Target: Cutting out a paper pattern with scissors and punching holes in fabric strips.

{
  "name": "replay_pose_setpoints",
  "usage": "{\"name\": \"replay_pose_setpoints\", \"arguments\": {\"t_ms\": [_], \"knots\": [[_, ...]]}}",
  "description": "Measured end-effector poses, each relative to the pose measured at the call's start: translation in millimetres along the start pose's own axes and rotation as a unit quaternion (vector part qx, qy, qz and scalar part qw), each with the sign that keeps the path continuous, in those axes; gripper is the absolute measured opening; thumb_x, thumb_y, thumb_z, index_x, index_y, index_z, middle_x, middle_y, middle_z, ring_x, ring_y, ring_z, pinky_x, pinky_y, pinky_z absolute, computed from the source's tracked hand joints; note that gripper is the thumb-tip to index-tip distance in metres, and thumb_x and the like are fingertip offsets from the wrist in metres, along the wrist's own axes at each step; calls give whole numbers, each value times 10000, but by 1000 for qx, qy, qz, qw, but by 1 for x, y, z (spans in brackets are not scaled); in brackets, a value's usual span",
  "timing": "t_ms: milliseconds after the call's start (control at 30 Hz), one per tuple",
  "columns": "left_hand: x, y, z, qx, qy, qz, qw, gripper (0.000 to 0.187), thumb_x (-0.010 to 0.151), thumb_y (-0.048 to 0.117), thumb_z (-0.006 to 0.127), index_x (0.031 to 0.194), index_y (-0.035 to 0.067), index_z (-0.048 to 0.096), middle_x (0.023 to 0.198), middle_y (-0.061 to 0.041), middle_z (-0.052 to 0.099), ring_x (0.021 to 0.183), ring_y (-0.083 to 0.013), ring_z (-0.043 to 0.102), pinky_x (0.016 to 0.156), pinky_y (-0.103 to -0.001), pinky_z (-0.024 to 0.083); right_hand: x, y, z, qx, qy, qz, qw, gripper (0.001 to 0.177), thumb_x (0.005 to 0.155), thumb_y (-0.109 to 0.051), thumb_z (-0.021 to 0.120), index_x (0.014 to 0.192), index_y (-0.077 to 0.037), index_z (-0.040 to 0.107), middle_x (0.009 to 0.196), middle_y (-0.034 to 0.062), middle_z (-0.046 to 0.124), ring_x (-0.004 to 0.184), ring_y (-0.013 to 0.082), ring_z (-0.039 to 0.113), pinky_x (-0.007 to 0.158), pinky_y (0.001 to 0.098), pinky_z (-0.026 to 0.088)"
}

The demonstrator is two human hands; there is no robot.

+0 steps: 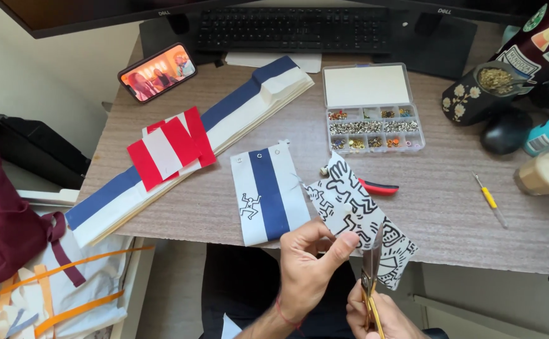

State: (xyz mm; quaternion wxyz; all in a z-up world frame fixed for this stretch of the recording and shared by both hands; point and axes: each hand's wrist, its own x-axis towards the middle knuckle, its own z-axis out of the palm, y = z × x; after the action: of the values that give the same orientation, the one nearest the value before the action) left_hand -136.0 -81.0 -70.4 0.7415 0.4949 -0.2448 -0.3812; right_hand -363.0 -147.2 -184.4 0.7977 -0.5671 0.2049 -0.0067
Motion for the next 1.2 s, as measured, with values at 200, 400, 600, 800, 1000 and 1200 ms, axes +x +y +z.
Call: {"name": "replay_pose_setpoints", "arguments": {"t_ms": [200,400,600,800,1000,1200], "knots": [[4,30,-1,119,-10,42,992,352,1003,181,935,734,107,721,740,-28,829,627,-14,631,549,-226,465,-2,17,-8,13,-48,13,999,389,1038,-422,672,1026,-142,403,716,3,375,619,145,338,597,322,234],[4,30,3,107,-13,50,993,385,1002,150,924,714,100,673,767,-135,893,663,-121,839,531,-207,539,-4,39,-10,69,-31,64,995,208,1056,-136,606,1023,-137,401,733,17,348,622,144,305,562,312,170],[6,27,2,89,-13,37,995,392,1010,151,920,719,93,664,739,-146,877,611,-131,813,485,-219,547,-4,17,1,30,-64,-2,997,471,1001,-486,693,1071,-150,370,742,-3,394,648,122,272,587,312,200],[23,59,-15,140,-108,24,984,363,1016,160,914,753,82,677,740,-124,861,494,-83,697,412,-195,501,-10,8,-2,25,-94,-7,995,640,1079,-683,751,1074,-159,383,777,-53,306,647,97,216,584,313,177],[43,105,-30,234,-236,36,942,405,1037,235,885,748,119,626,686,-50,802,586,-99,804,514,-181,544,-15,12,-12,3,-84,77,993,310,1168,-316,616,1007,-166,399,774,-48,258,648,104,214,584,304,191],[51,128,-29,274,-291,51,915,403,1052,242,864,751,120,627,654,-24,770,608,-81,815,540,-173,582,-10,11,-11,-1,-125,40,991,555,1169,-565,734,1016,-158,389,811,-51,231,659,102,222,607,326,193]]}}
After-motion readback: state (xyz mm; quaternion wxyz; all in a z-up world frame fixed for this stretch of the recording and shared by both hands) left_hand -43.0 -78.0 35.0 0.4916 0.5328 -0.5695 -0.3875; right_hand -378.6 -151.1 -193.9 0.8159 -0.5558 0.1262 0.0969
